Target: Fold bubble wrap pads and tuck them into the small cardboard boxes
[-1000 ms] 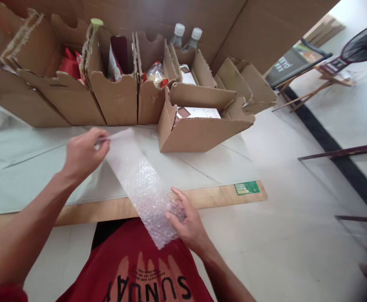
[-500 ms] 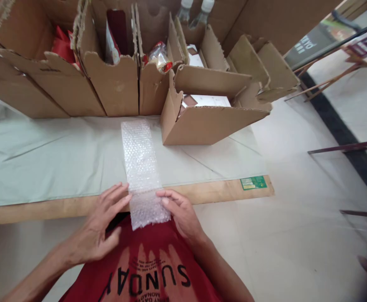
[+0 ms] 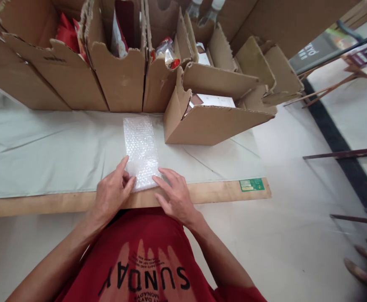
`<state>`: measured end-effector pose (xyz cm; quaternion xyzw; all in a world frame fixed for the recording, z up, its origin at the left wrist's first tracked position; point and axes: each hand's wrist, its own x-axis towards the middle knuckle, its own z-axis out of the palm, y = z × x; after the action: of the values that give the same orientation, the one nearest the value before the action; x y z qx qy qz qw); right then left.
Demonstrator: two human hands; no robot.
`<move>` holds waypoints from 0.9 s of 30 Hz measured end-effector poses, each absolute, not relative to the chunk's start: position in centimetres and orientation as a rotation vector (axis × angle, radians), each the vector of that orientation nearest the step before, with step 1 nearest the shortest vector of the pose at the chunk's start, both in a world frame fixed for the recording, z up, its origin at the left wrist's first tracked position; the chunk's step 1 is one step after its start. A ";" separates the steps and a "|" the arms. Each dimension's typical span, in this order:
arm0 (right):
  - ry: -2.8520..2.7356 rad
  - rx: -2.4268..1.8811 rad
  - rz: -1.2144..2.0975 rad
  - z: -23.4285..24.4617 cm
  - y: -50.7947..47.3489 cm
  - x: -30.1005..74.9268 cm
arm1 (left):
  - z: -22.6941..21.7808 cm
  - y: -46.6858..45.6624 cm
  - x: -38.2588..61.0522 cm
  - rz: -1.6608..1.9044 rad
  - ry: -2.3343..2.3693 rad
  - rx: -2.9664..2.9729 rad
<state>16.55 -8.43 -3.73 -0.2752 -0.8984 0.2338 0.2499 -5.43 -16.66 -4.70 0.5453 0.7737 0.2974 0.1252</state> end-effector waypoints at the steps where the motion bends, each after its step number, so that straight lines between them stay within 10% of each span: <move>1: -2.526 -0.688 0.517 -4.0 -8.1 16.2 | -4.7 -17.0 -5.4 0.915 2.273 1.661; 27: -2.600 -0.556 0.741 -3.1 -5.0 13.8 | -3.6 -19.1 -6.3 0.984 1.998 2.114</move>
<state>13.78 -5.01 -3.06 -0.1977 -0.9249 0.2636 0.1896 -6.26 -19.09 -3.65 0.6880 0.6503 0.3201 0.0355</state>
